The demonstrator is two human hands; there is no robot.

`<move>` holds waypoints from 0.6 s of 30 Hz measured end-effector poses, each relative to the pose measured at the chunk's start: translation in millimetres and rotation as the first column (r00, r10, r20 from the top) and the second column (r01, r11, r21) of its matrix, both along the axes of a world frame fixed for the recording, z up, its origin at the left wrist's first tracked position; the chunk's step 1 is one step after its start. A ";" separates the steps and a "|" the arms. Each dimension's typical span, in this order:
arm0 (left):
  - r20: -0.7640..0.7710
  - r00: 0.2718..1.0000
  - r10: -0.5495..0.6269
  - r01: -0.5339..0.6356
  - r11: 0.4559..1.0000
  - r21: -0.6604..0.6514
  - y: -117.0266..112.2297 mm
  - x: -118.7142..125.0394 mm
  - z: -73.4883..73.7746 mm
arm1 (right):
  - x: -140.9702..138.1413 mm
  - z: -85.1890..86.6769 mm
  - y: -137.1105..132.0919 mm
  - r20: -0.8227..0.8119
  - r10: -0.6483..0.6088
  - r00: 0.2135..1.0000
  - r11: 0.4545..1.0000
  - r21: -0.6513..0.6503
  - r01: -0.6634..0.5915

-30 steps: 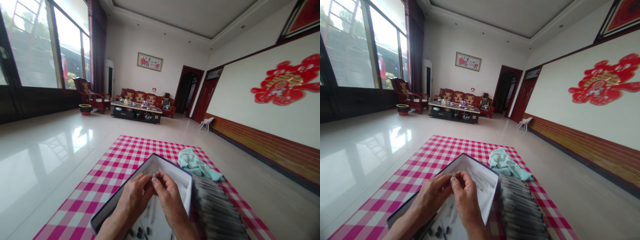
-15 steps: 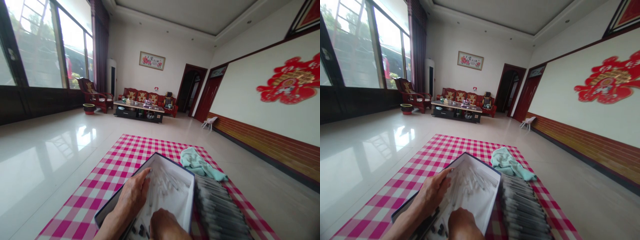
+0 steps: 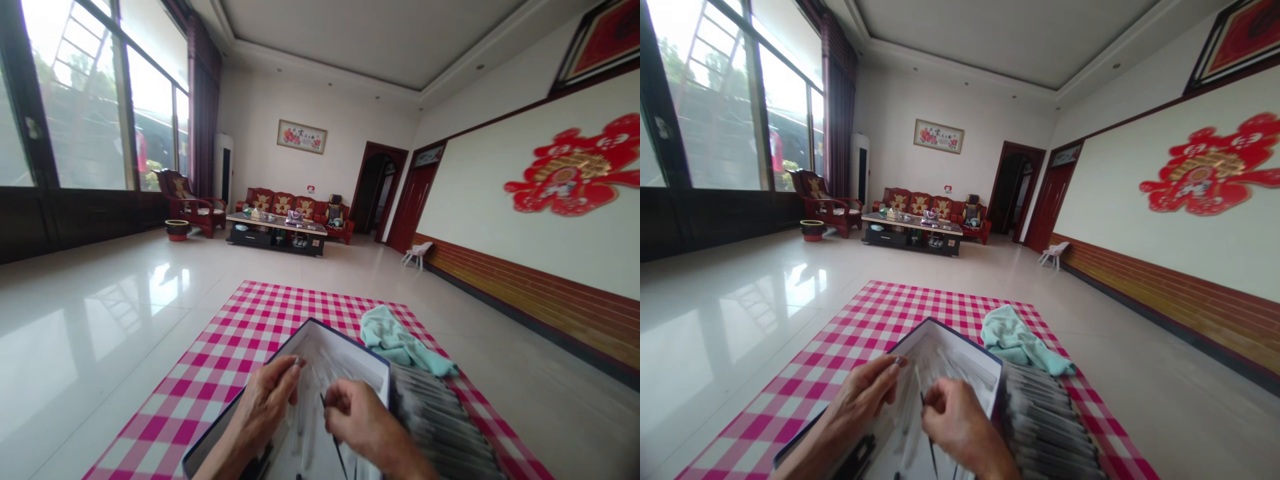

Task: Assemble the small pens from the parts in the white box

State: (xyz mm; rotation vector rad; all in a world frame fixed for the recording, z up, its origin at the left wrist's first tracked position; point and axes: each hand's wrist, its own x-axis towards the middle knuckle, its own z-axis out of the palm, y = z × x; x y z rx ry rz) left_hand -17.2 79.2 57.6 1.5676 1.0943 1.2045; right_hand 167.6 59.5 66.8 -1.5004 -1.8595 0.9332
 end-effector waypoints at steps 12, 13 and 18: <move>0.135 0.971 -0.197 0.205 0.978 -0.049 -6.1 9.2 -11.8 | -11.1 15.6 10.6 -0.754 -0.127 0.644 0.917 0.160 0.367; 0.133 0.970 -0.205 0.212 0.976 -0.045 -6.6 9.4 -11.7 | -13.5 16.5 9.6 -0.756 -0.125 0.642 0.909 0.172 0.379; 0.101 0.970 -0.219 0.222 0.975 -0.023 -8.0 9.3 -13.2 | -18.3 19.0 6.9 -0.728 -0.098 0.678 0.931 0.173 0.321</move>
